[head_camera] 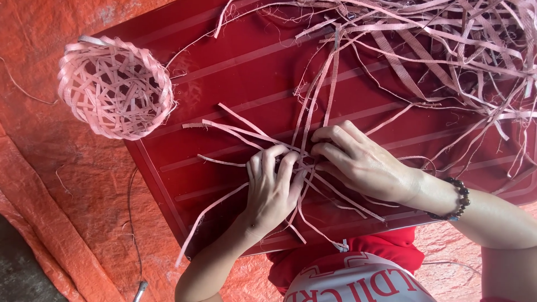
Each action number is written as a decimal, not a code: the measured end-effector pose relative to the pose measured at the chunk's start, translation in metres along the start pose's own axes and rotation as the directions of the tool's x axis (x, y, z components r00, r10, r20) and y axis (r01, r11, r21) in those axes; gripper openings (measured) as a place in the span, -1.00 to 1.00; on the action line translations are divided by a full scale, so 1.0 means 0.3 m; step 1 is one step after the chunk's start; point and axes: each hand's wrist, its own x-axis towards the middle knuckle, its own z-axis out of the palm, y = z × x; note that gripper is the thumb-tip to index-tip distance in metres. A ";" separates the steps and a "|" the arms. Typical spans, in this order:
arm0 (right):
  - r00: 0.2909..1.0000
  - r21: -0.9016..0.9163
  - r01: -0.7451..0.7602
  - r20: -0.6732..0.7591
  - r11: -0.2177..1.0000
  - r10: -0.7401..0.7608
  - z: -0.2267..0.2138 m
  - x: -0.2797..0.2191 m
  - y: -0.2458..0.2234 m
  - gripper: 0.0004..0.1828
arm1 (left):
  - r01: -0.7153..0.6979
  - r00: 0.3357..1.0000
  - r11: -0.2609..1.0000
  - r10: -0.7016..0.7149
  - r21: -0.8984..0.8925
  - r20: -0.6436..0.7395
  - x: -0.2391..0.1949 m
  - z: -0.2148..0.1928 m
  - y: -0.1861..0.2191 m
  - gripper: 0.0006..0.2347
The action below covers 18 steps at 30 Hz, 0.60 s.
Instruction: The person weaves pink fabric strips by hand on a red plastic surface. They interlace the strips in a crisscross pattern, occasionally reaching for more material from a pile nearby. A partially completed woven ball sits to the left.
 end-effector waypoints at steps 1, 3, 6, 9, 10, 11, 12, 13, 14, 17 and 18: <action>1.000 0.000 -0.003 0.001 1.000 0.003 -0.002 0.002 -0.001 -0.84 | 0.000 1.000 1.000 0.000 -0.002 0.003 0.001 0.000 0.002 -0.84; 1.000 0.000 -0.003 0.004 1.000 0.003 -0.006 0.008 -0.002 -0.86 | -0.005 1.000 1.000 0.005 0.007 -0.014 0.004 -0.003 0.004 -0.85; 1.000 -0.007 0.003 0.006 1.000 -0.003 -0.005 0.005 -0.001 -0.85 | -0.018 1.000 0.999 0.019 0.028 -0.017 0.009 -0.006 0.008 -0.84; 0.999 -0.043 0.033 -0.010 0.999 -0.033 0.002 0.004 0.003 -0.83 | -0.019 1.000 1.000 0.018 -0.015 -0.024 0.012 -0.011 0.009 -0.87; 0.999 -0.042 0.034 -0.008 0.999 -0.035 -0.011 0.015 -0.006 -0.83 | -0.016 1.000 1.000 0.016 -0.015 -0.026 0.010 -0.010 0.005 -0.87; 0.999 -0.044 0.043 -0.013 0.998 -0.044 -0.024 0.026 -0.015 -0.81 | -0.025 0.999 0.999 0.024 -0.021 -0.031 0.008 -0.008 0.002 -0.86; 0.998 -0.046 0.050 -0.020 0.998 -0.051 -0.036 0.037 -0.025 -0.78 | -0.034 0.999 0.999 0.033 -0.026 -0.036 0.006 -0.006 -0.001 -0.85; 0.998 -0.045 0.050 -0.019 0.998 -0.051 -0.030 0.030 -0.021 -0.78 | -0.033 0.999 0.999 0.032 -0.027 -0.035 0.003 -0.003 -0.003 -0.85; 0.998 -0.068 0.061 -0.022 0.996 -0.062 -0.024 0.024 -0.016 -0.80 | -0.034 0.999 0.999 0.033 -0.029 -0.044 0.002 0.000 -0.005 -0.84; 0.996 -0.130 0.081 -0.021 0.988 -0.084 -0.033 0.023 -0.018 -0.83 | -0.043 0.998 0.999 0.042 -0.020 -0.050 0.006 -0.007 -0.001 -0.84; 0.995 -0.166 0.093 -0.016 0.982 -0.097 -0.040 0.026 -0.021 -0.84 | -0.048 0.998 0.999 0.048 -0.007 -0.049 0.009 -0.013 0.001 -0.84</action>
